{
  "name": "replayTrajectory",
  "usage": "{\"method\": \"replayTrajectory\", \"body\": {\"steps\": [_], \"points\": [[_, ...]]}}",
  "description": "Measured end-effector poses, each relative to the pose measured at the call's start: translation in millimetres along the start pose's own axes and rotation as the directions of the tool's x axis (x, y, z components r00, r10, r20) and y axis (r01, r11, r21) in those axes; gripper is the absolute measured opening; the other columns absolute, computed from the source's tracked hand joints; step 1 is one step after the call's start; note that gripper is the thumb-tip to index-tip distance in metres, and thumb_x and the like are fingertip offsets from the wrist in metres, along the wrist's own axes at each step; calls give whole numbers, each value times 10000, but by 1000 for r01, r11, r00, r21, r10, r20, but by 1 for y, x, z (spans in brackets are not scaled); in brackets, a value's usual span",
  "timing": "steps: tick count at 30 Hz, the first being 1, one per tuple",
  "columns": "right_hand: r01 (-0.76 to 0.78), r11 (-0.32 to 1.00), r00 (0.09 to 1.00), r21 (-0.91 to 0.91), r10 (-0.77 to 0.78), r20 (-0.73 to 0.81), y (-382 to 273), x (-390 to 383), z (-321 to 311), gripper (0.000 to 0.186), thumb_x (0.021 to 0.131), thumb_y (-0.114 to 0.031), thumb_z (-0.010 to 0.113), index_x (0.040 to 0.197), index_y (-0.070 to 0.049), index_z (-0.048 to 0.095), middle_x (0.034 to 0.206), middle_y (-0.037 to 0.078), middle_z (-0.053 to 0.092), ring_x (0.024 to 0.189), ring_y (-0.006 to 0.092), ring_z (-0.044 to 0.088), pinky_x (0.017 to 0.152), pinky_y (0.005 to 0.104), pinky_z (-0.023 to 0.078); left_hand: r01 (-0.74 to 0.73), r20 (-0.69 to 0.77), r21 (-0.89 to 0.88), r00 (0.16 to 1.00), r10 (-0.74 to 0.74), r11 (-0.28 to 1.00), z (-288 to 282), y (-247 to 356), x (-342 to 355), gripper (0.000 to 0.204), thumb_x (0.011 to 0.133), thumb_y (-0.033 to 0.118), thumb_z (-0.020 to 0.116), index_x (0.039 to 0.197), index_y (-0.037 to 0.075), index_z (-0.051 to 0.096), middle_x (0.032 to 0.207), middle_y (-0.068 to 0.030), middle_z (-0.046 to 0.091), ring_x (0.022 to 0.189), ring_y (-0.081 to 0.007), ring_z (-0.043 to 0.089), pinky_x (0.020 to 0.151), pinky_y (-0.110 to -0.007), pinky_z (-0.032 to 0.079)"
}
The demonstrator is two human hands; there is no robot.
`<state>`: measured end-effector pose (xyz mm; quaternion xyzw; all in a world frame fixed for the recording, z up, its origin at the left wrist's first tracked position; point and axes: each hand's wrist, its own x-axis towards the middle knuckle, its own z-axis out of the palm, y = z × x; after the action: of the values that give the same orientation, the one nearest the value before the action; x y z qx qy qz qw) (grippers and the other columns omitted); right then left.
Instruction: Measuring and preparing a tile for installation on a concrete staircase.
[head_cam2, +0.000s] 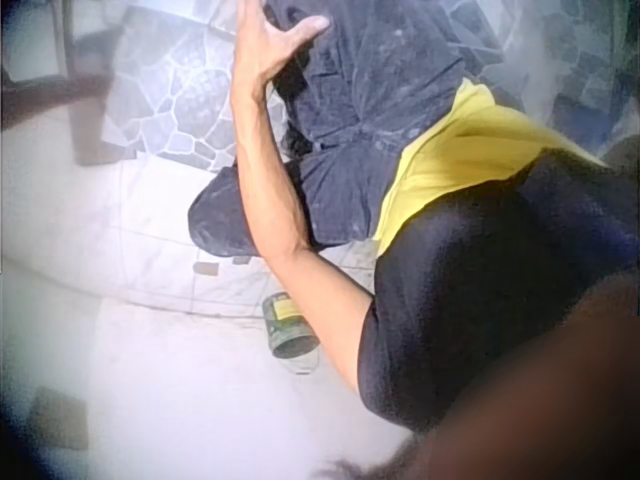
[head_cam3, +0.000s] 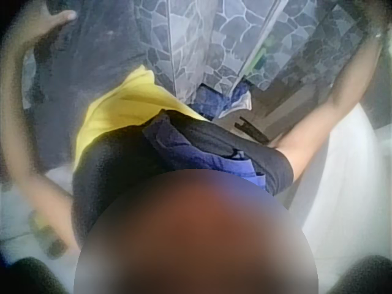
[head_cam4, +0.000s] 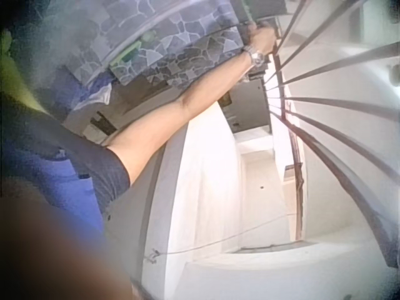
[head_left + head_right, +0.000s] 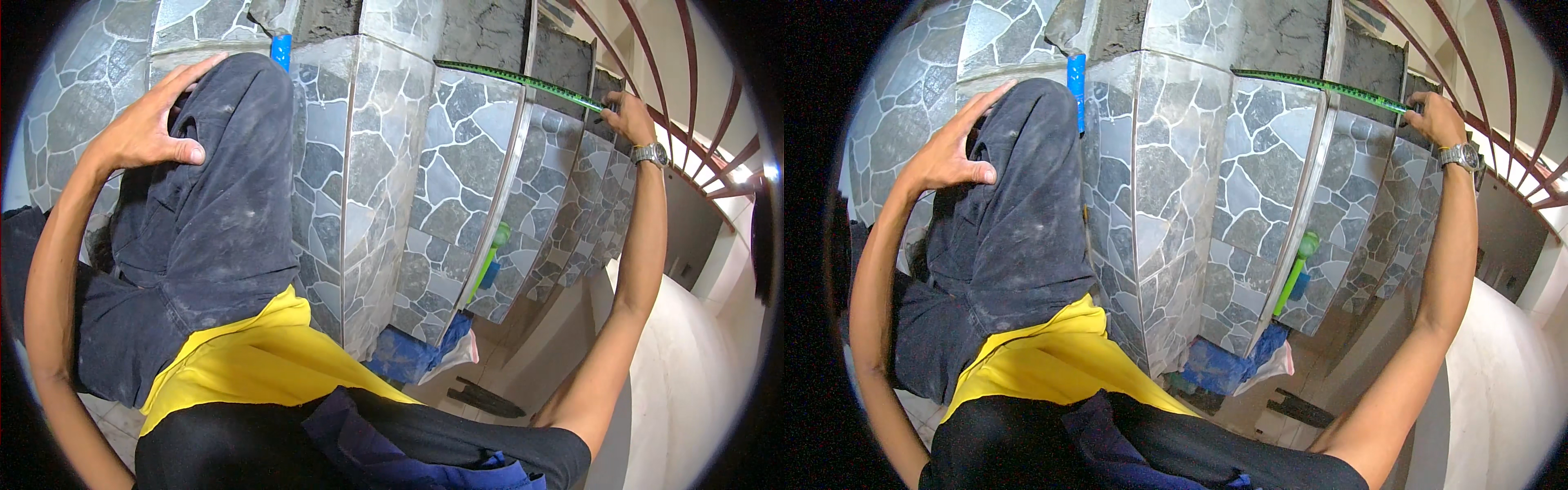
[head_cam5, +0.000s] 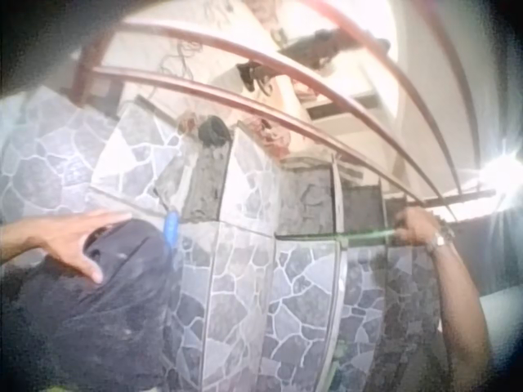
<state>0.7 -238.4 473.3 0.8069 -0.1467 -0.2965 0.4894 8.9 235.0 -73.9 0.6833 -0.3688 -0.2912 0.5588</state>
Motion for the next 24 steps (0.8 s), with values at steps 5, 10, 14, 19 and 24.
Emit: {"method": "replayTrajectory", "body": {"steps": [5, 10, 14, 19, 24], "points": [[7, 1000, 999, 10, -7, 38, -12, 5, -3, 390, 774, -289, 731, 1109, -94, 767, 807, 199, 715, 807, 352, 711, 785, 453, 549, 25, 7, 1, 1000, -25, 1000, -2, -2, -5, 1397, 416, 885, 798, 1594, 291, 338, 1595, -165, 387, 1413, -451, 436, 1160, -634, 368], [7, 1000, 1000, -1, -7, 20, -7, 4, -1, 383, 774, -287, 719, 1100, -93, 768, 763, 186, 709, 786, 339, 711, 769, 445, 547, 13, 4, 11, 1000, -13, 1000, -1, 0, -3, 1381, 434, 864, 809, 1597, 293, 332, 1588, -163, 400, 1386, -450, 467, 1149, -630, 385], [38, 999, 999, -15, -38, -32, -14, 4, -2, 386, 774, -290, 719, 1101, -90, 767, 761, 193, 706, 802, 350, 714, 784, 447, 548, 2, 0, 26, 1000, -2, 1000, -1, -4, -4, 1378, 437, 874, 800, 1596, 295, 332, 1586, -165, 402, 1381, -447, 472, 1148, -627, 389], [24, 1000, 1000, -6, -24, 16, -8, 7, 0, 363, 776, -289, 718, 1065, -75, 772, 787, 220, 706, 833, 370, 718, 814, 451, 548, -27, -2, 29, 1000, 27, 999, -2, -2, -3, 1345, 468, 877, 787, 1595, 301, 333, 1579, -164, 410, 1374, -442, 480, 1150, -614, 391], [-5, 1000, 997, 26, 3, 78, -21, 11, -4, 352, 780, -290, 719, 1053, -75, 774, 803, 218, 716, 819, 352, 720, 805, 448, 550, 29, 92, 40, 995, -32, 999, -14, 8, -6, 1392, 534, 830, 798, 1612, 112, 290, 1619, -195, 349, 1499, -373, 334, 1237, -488, 263]]}}
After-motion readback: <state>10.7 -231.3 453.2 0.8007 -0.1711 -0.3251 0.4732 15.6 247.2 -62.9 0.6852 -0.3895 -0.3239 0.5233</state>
